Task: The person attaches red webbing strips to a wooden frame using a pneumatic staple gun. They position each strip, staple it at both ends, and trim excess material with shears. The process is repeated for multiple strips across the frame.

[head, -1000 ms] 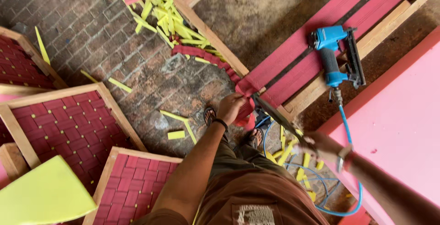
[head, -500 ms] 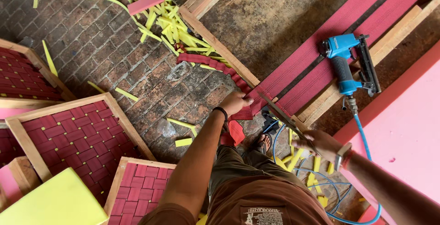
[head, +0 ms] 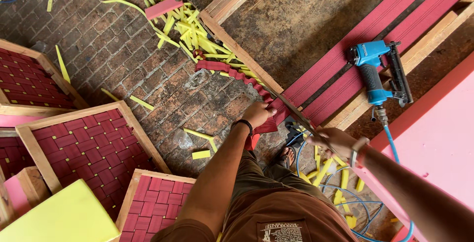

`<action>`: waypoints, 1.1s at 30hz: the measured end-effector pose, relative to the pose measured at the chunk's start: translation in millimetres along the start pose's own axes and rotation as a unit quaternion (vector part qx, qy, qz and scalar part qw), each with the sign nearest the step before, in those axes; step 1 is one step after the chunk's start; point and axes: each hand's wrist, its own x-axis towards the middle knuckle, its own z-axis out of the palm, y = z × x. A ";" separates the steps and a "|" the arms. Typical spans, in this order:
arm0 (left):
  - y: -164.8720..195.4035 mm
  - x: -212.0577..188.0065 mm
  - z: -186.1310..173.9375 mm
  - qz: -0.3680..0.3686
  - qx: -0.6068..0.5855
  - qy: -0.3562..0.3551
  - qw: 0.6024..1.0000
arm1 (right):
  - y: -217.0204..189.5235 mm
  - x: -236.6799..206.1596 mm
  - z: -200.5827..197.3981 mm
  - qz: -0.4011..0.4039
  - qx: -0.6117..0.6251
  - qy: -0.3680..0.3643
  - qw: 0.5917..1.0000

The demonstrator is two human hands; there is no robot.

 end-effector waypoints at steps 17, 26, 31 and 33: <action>82.8 -40.2 -90.4 0.061 -0.250 0.057 0.965 | 103.0 -66.4 -88.6 -0.109 0.290 0.448 0.839; 282.8 -18.3 -195.8 0.096 -0.153 0.188 0.966 | 207.0 -100.6 -183.2 0.027 0.210 0.559 0.802; 334.5 70.5 -225.6 0.351 -0.251 0.192 0.881 | 211.5 -79.2 -170.5 0.069 0.125 0.590 0.795; 345.5 119.4 -231.2 0.341 -0.313 0.191 0.866 | 189.9 -76.2 -162.9 0.044 0.028 0.680 0.731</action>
